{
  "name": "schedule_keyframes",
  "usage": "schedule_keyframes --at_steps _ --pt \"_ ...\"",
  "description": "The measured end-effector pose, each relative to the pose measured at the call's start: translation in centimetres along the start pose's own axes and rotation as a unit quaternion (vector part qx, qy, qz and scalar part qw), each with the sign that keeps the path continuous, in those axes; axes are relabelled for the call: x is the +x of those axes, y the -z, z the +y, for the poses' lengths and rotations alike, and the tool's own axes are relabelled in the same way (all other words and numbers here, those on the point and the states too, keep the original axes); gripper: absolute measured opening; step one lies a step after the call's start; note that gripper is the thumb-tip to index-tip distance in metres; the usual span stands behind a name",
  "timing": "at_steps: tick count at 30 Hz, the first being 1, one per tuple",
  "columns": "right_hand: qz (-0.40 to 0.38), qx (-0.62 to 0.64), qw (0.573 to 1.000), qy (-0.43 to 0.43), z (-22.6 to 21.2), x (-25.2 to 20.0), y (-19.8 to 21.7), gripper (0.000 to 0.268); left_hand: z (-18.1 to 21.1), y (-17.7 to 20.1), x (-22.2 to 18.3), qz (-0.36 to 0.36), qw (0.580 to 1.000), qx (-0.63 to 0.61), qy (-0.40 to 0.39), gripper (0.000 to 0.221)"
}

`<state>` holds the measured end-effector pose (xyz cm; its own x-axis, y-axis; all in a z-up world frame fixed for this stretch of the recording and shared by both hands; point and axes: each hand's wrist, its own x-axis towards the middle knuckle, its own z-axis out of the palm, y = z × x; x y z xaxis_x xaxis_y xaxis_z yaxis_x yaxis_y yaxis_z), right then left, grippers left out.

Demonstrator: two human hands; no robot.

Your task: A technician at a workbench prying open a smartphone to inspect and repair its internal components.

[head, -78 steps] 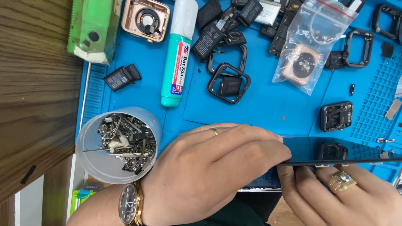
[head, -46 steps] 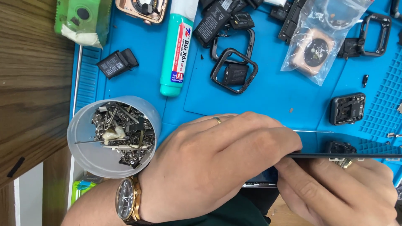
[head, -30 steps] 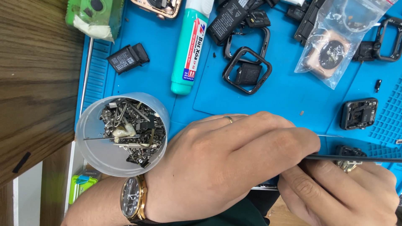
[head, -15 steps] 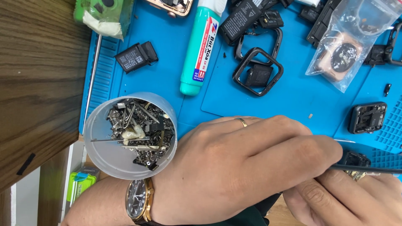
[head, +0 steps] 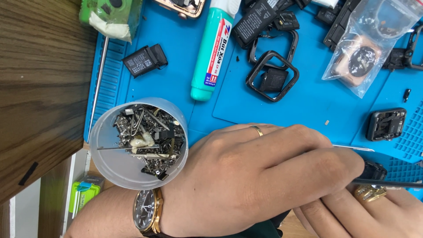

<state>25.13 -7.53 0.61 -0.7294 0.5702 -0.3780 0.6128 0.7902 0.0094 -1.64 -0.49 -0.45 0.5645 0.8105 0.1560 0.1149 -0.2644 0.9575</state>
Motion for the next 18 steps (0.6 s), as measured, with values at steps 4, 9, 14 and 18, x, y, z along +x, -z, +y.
schedule_keyframes --at_steps 4,9,14,18 --pt "0.031 0.011 0.996 0.085 0.6 0.7 0.5 0.026 0.0 0.0 0.1 -0.010 1.000 -0.007 0.001 0.046" --pt "0.104 0.059 0.992 0.041 0.2 1.2 0.8 0.011 -0.4 -0.7 0.2 -0.003 0.996 0.072 -0.047 0.028" --pt "0.110 0.022 0.993 0.023 1.4 1.0 2.3 0.017 0.0 -1.0 0.5 0.006 0.997 0.066 -0.048 0.036" --pt "0.109 0.085 0.989 -0.056 1.5 0.1 1.9 0.038 -0.2 -1.2 0.9 0.000 0.997 0.056 -0.046 0.039"
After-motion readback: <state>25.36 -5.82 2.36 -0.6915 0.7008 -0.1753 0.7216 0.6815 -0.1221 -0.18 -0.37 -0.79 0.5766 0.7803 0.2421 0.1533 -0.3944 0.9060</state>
